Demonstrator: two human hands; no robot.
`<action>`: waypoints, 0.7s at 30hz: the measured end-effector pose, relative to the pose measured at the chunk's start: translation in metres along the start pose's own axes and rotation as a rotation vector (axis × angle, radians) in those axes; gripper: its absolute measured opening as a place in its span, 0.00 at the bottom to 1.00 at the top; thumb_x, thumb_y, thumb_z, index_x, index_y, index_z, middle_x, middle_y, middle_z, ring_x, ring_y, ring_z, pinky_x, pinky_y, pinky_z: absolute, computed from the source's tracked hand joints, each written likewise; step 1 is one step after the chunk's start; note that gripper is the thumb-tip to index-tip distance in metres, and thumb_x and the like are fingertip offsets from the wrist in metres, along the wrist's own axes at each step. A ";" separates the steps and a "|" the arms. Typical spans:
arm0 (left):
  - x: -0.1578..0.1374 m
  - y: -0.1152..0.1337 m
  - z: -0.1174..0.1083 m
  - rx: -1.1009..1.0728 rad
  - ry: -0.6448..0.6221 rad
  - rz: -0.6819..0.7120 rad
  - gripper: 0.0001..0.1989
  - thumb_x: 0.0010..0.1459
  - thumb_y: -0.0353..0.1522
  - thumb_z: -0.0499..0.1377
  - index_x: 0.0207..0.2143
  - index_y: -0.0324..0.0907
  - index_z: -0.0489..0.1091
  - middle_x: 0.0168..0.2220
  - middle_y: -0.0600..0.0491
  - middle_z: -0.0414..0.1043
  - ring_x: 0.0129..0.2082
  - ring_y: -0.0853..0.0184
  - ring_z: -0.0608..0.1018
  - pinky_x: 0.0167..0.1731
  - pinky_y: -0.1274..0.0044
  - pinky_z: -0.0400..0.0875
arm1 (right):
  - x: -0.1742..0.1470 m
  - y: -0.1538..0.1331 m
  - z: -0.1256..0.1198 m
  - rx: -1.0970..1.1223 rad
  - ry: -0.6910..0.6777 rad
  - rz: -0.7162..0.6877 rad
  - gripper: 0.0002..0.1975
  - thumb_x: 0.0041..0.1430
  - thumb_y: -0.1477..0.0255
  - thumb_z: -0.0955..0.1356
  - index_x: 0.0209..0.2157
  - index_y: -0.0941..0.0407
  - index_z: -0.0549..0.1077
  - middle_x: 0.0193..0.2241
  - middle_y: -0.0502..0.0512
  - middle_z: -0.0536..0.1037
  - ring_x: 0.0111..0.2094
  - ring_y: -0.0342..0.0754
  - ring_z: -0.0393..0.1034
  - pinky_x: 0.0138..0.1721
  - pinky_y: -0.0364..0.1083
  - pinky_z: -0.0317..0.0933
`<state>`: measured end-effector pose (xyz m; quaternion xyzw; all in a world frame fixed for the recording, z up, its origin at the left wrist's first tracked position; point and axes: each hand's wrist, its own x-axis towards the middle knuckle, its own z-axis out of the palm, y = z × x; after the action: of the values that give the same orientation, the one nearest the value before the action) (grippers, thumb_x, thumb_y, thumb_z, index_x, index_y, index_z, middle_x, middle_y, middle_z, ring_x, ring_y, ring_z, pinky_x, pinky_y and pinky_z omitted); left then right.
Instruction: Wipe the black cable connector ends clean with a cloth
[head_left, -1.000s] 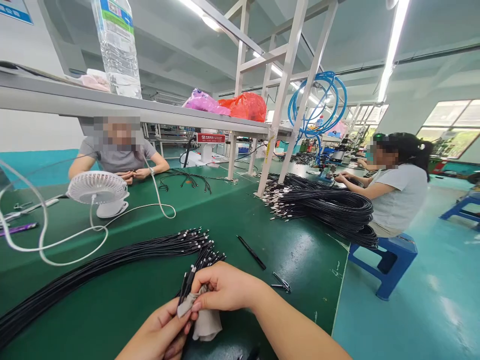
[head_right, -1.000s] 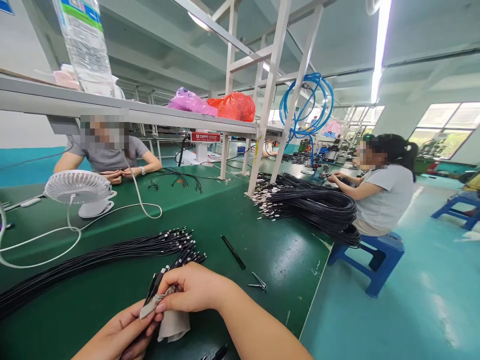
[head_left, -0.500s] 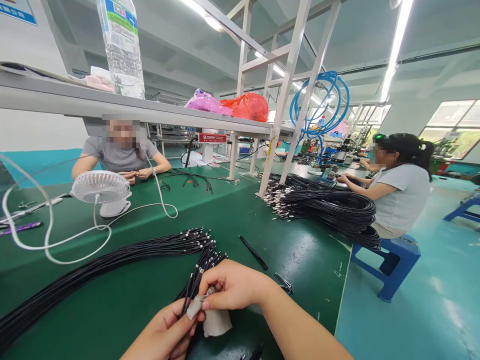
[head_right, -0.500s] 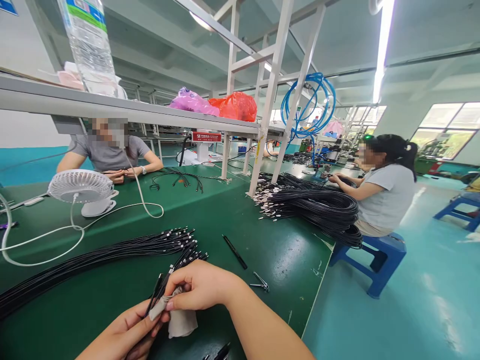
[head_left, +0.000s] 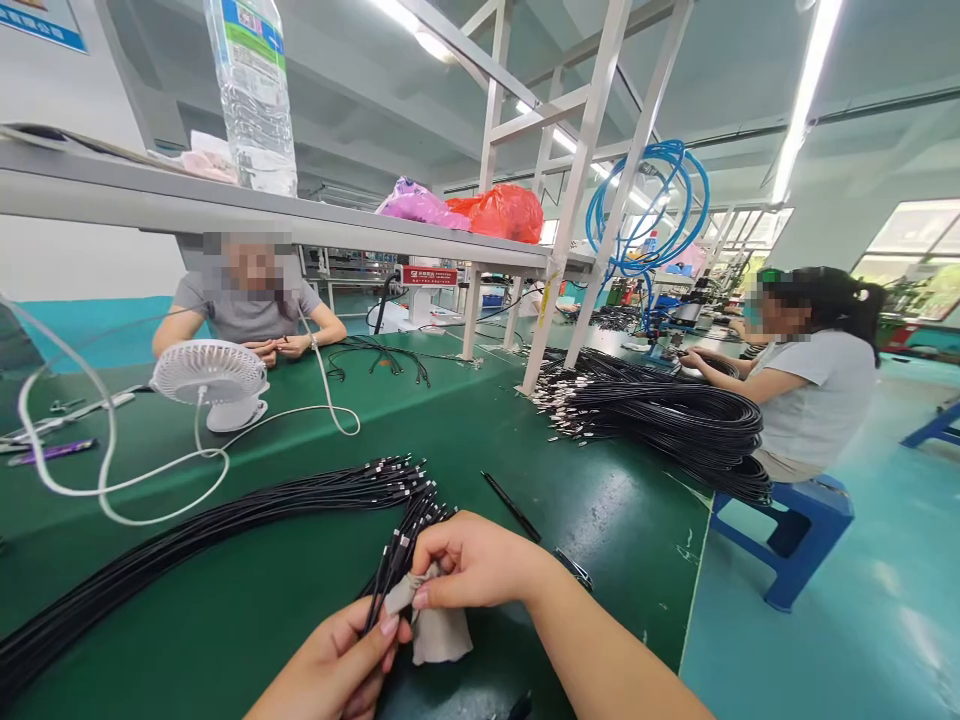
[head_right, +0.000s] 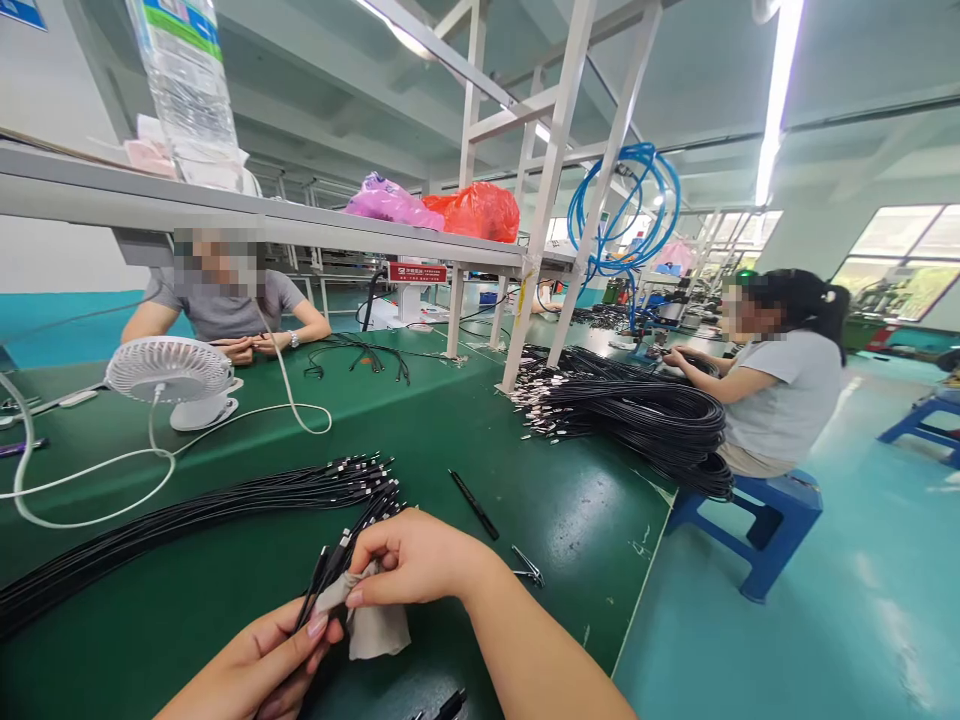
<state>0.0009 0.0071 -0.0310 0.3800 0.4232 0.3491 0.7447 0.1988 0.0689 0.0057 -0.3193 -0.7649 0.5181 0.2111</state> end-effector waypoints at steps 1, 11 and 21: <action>0.000 -0.001 -0.001 0.005 -0.002 -0.002 0.28 0.34 0.54 0.70 0.26 0.40 0.72 0.17 0.63 0.59 0.12 0.83 0.49 0.11 0.84 0.43 | 0.001 0.001 0.003 0.008 -0.017 0.003 0.11 0.49 0.70 0.74 0.32 0.60 0.72 0.20 0.43 0.65 0.21 0.36 0.55 0.22 0.37 0.51; 0.007 -0.012 -0.009 0.001 -0.048 0.020 0.27 0.37 0.54 0.68 0.26 0.40 0.72 0.17 0.63 0.59 0.11 0.83 0.48 0.10 0.85 0.43 | -0.003 -0.010 -0.002 -0.002 -0.003 0.021 0.12 0.47 0.69 0.75 0.30 0.60 0.73 0.19 0.42 0.65 0.20 0.36 0.54 0.21 0.36 0.50; 0.009 -0.013 -0.011 0.001 -0.040 0.032 0.27 0.37 0.54 0.68 0.25 0.41 0.70 0.17 0.63 0.58 0.11 0.83 0.47 0.10 0.85 0.44 | -0.001 -0.022 0.007 -0.149 -0.003 0.021 0.08 0.48 0.75 0.74 0.32 0.59 0.74 0.20 0.43 0.66 0.22 0.36 0.57 0.24 0.36 0.52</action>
<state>-0.0024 0.0119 -0.0489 0.3940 0.4023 0.3528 0.7473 0.1892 0.0576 0.0230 -0.3416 -0.7981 0.4624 0.1802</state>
